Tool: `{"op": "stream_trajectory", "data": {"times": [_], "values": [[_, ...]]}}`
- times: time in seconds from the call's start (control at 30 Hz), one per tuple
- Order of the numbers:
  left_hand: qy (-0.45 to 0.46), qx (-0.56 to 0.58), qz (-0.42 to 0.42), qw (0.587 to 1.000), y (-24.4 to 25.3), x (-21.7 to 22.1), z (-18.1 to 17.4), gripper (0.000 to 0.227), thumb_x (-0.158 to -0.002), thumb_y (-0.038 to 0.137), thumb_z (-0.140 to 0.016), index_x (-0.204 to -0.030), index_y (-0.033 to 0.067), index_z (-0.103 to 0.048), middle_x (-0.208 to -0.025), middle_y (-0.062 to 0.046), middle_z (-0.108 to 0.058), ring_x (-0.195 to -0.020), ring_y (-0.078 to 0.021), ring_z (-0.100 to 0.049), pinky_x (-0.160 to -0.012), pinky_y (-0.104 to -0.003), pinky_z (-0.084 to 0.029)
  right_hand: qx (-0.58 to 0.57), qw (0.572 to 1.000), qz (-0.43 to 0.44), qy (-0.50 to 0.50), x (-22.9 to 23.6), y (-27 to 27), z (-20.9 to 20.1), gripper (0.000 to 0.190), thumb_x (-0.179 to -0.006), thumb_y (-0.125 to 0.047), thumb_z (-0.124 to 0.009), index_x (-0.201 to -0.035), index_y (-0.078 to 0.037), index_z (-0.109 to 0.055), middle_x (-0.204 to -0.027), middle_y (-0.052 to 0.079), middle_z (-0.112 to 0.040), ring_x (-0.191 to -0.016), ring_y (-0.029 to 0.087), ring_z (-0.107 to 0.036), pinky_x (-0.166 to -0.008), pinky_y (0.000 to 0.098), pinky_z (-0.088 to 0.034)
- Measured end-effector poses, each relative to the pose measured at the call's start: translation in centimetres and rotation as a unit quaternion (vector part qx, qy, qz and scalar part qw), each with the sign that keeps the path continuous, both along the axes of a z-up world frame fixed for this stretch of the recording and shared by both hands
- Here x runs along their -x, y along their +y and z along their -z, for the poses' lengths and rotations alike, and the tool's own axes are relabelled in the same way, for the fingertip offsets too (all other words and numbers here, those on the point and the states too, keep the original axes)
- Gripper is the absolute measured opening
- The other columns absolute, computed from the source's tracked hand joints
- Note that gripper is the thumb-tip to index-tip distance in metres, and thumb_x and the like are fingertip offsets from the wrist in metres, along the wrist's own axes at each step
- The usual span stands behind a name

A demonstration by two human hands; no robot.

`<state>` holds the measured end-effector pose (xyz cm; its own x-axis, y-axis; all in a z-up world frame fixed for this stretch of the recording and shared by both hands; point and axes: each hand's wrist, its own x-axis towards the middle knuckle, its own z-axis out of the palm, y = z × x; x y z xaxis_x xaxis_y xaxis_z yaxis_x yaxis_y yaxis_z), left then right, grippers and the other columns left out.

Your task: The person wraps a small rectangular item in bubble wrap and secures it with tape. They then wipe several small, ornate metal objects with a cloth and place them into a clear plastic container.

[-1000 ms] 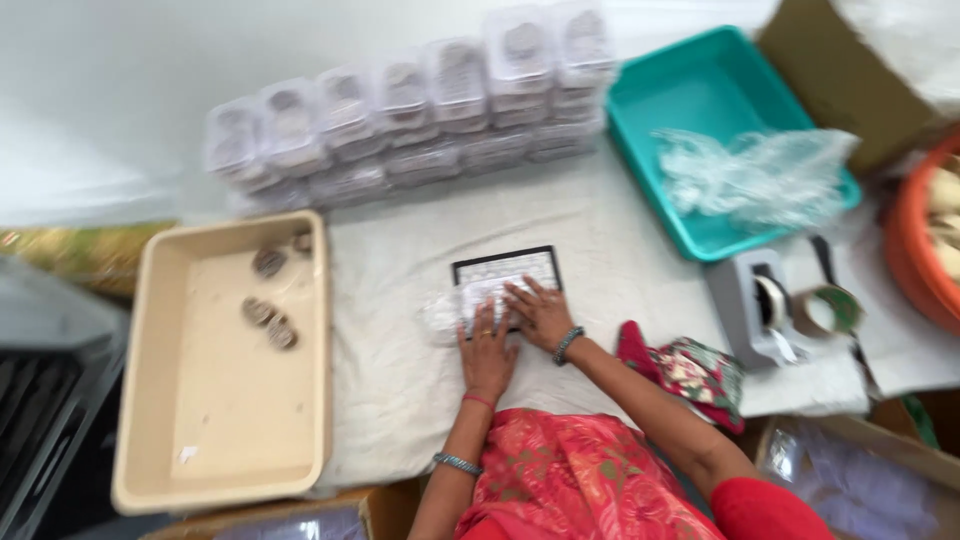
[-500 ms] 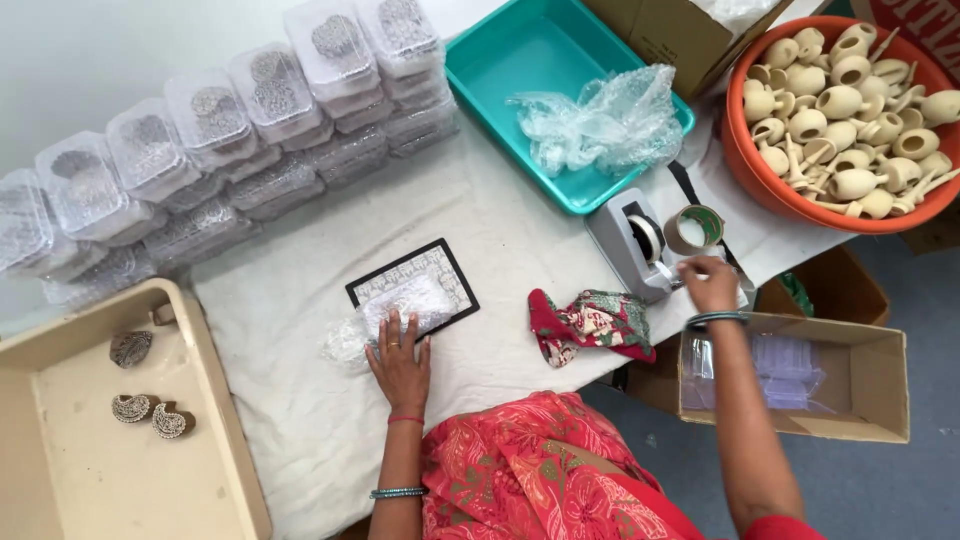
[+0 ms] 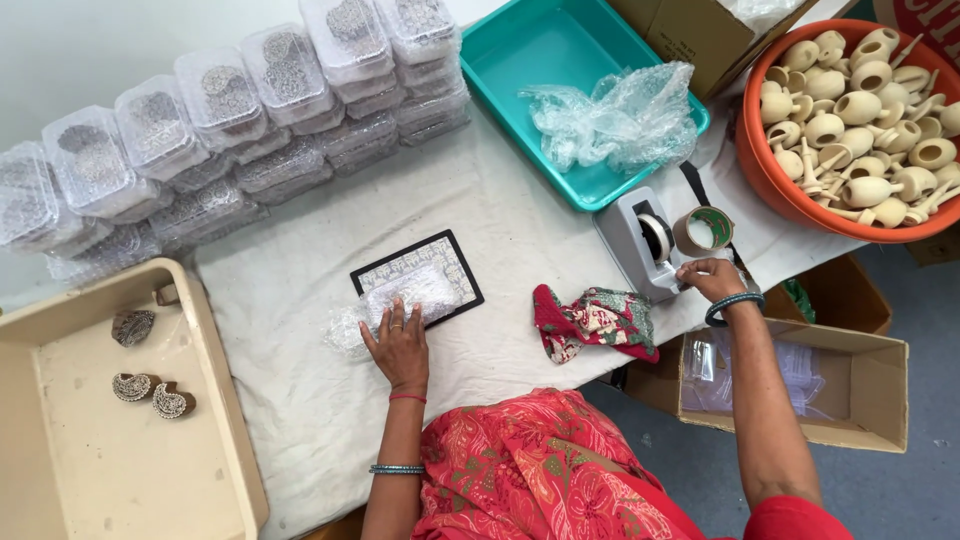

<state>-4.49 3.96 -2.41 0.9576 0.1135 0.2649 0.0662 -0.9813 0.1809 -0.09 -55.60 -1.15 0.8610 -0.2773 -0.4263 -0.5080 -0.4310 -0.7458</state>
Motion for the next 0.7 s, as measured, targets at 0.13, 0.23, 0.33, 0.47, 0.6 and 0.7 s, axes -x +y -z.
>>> {"op": "stream_trajectory", "data": {"times": [0.13, 0.23, 0.33, 0.47, 0.6, 0.7], "values": [[0.004, 0.01, -0.004, 1.0, -0.1, 0.0, 0.0, 0.023, -0.095, 0.03, -0.07, -0.117, 0.0331, -0.077, -0.138, 0.0, -0.068, -0.129, -0.022, -0.061, -0.123, -0.059, -0.021, -0.018, 1.0, -0.011, 0.009, 0.1, -0.2, -0.3, 0.024, -0.091, -0.014, -0.075, -0.106, 0.006, -0.075, -0.094, 0.012, -0.077, -0.088, 0.018, -0.072, -0.087, 0.0331, -0.055], [0.004, 0.026, -0.01, 1.0, -0.1, 0.1, 0.5, 0.023, -0.095, 0.029, -0.07, -0.116, 0.0338, -0.076, -0.139, 0.001, -0.068, -0.13, -0.0213, -0.061, -0.124, -0.06, -0.021, -0.022, 0.999, -0.028, 0.021, 0.2, -0.4, -0.3, 0.025, -0.093, -0.015, -0.073, -0.108, 0.005, -0.074, -0.097, 0.012, -0.076, -0.092, 0.019, -0.071, -0.09, 0.0337, -0.054], [-0.002, 0.037, -0.012, 0.999, 0.1, 0.2, 0.9, 0.024, -0.095, 0.027, -0.071, -0.118, 0.0347, -0.076, -0.14, 0.002, -0.067, -0.131, -0.0202, -0.061, -0.124, -0.06, -0.02, -0.01, 0.999, -0.044, 0.024, 0.3, -0.3, -0.5, 0.026, -0.096, -0.018, -0.07, -0.108, 0.004, -0.073, -0.1, 0.012, -0.076, -0.096, 0.02, -0.07, -0.094, 0.0344, -0.051], [-0.001, 0.05, -0.016, 0.999, 0.1, 0.4, 0.9, 0.026, -0.095, 0.026, -0.07, -0.119, 0.0361, -0.076, -0.141, 0.004, -0.066, -0.133, -0.0187, -0.06, -0.124, -0.061, -0.018, 0.04, 0.998, -0.056, 0.011, 0.9, 0.4, -1.4, 0.024, -0.096, -0.019, -0.069, -0.107, 0.003, -0.072, -0.1, 0.011, -0.076, -0.098, 0.02, -0.069, -0.095, 0.0357, -0.051], [0.004, 0.068, -0.025, 0.997, 0.0, 0.3, 0.8, 0.025, -0.096, 0.028, -0.07, -0.118, 0.037, -0.076, -0.141, 0.006, -0.065, -0.133, -0.0174, -0.059, -0.124, -0.061, -0.016, 0.045, 0.997, -0.047, -0.035, 1.2, 0.5, -2.6, 0.025, -0.1, -0.022, -0.068, -0.104, 0.002, -0.071, -0.098, 0.011, -0.076, -0.098, 0.018, -0.068, -0.094, 0.0349, -0.051], [0.008, 0.082, -0.032, 0.996, 0.1, 0.4, 0.8, 0.024, -0.096, 0.029, -0.07, -0.117, 0.0372, -0.076, -0.14, 0.008, -0.066, -0.134, -0.016, -0.057, -0.125, -0.061, -0.014, 0.065, 0.996, -0.03, -0.044, 1.2, 0.7, -3.4, 0.026, -0.101, -0.023, -0.071, -0.102, 0.002, -0.072, -0.096, 0.012, -0.075, -0.093, 0.018, -0.066, -0.088, 0.0352, -0.052]]}}
